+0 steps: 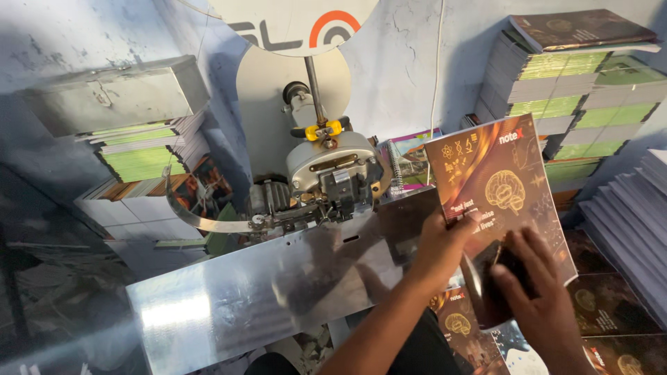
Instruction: The person repeatedly picks up a book from a stack, places it on a binding machine, operates the machine to bind the book, and then sets the finished book aside. This process is repeated for multiple books throughout the video.
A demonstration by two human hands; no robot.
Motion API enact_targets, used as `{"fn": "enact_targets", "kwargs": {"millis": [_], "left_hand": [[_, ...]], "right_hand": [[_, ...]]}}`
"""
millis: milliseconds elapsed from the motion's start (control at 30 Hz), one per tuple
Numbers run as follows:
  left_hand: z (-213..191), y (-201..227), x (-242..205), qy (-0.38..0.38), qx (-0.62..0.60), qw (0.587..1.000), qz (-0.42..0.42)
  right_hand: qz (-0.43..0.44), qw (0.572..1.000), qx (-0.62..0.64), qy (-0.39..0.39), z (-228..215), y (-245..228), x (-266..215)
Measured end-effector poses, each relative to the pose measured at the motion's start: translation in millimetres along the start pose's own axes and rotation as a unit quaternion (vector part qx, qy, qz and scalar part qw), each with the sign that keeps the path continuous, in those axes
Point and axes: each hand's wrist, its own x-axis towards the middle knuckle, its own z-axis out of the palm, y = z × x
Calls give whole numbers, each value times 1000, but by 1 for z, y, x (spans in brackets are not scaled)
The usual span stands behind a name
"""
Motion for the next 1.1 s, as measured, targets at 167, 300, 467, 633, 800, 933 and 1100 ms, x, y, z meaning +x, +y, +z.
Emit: {"fn": "enact_targets", "kwargs": {"millis": [167,300,467,633,800,933,1100], "left_hand": [[-20,-17,12,-11,-92,994,-49],[-28,-17,15,-40,-117,990,-65],[-27,-8,8,-109,-98,986,-81],[-15,-12,9,-97,-32,992,-79],[-11,-23,14,-72,41,995,-47],[-10,-37,14,-18,102,993,-64],[-14,-43,13,-90,65,993,-50]], "right_hand": [[224,973,40,40,-16,56,-3],[310,851,423,33,-23,92,-12],[273,815,511,-1,-31,87,-20],[228,850,470,66,-30,97,-32],[168,863,457,134,-29,110,-45],[301,907,272,109,-46,133,-52],[215,868,426,136,-44,170,-60]]}}
